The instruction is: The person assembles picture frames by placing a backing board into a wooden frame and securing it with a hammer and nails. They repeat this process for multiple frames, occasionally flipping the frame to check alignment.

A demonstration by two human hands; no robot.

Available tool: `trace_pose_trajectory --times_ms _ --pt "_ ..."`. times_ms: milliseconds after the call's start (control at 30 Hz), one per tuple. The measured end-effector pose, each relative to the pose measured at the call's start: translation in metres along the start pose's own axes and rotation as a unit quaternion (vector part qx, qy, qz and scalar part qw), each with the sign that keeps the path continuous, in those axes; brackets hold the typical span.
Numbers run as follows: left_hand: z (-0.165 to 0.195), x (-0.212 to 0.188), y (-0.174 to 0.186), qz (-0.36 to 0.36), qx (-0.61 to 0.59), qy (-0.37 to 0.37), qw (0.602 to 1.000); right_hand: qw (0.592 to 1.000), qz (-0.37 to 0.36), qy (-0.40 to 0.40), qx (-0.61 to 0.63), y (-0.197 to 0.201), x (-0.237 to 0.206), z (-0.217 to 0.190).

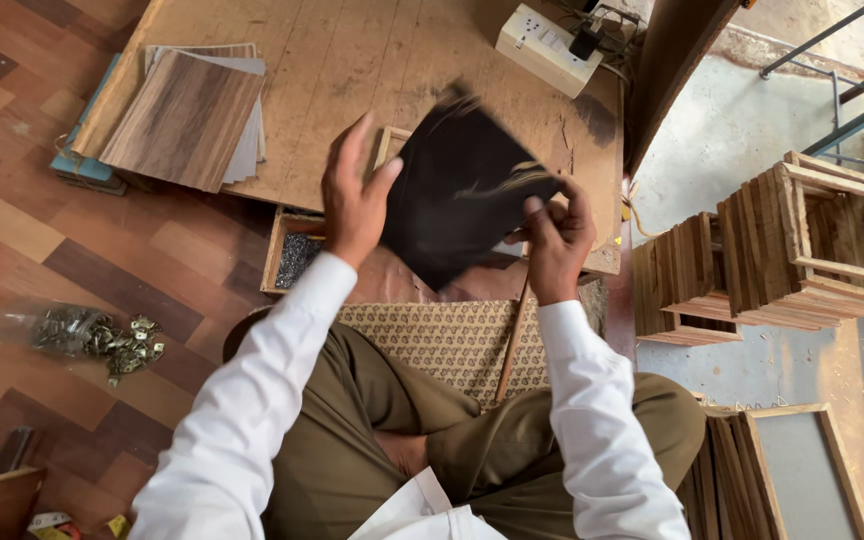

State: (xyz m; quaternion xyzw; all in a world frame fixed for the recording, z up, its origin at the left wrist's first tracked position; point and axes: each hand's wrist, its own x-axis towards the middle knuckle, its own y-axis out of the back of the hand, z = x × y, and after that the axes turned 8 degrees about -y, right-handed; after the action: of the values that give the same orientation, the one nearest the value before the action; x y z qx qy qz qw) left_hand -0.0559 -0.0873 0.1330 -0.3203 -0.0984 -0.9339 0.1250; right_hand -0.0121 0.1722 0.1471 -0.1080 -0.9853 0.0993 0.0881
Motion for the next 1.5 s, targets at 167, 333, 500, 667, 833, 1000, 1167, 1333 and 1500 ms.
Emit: trace_pose_trajectory --times_ms 167,333,500,667,833,1000,1167,1333,1500 --pt "-0.034 -0.064 0.004 -0.008 0.058 0.131 0.990 0.969 0.126 -0.089 0.190 0.001 0.026 0.063" --pt "-0.098 -0.053 0.007 0.055 -0.127 0.300 0.944 0.970 0.146 -0.154 0.122 -0.014 0.024 0.116" --pt "-0.138 -0.026 0.016 -0.031 0.079 0.151 0.985 0.895 0.216 -0.047 -0.387 -0.024 0.024 0.136" --pt "-0.146 -0.025 0.014 -0.083 0.165 0.132 0.974 0.864 0.173 -0.025 -0.471 -0.021 0.027 0.148" --pt "-0.146 -0.022 0.015 -0.130 0.202 0.035 0.970 0.897 0.145 0.121 -0.400 -0.016 0.027 0.157" --pt "-0.151 -0.018 0.011 -0.105 0.125 0.165 0.973 0.883 0.160 0.063 -0.436 -0.015 0.034 0.156" --pt "-0.157 -0.019 0.010 -0.117 0.148 0.108 0.976 0.904 0.167 0.046 -0.392 -0.010 0.035 0.154" --pt "-0.160 -0.022 0.010 -0.123 0.158 0.053 0.978 0.911 0.164 0.064 -0.374 -0.006 0.035 0.158" --pt "-0.160 -0.021 0.011 -0.139 0.152 0.070 0.976 0.908 0.151 0.092 -0.381 -0.001 0.033 0.161"
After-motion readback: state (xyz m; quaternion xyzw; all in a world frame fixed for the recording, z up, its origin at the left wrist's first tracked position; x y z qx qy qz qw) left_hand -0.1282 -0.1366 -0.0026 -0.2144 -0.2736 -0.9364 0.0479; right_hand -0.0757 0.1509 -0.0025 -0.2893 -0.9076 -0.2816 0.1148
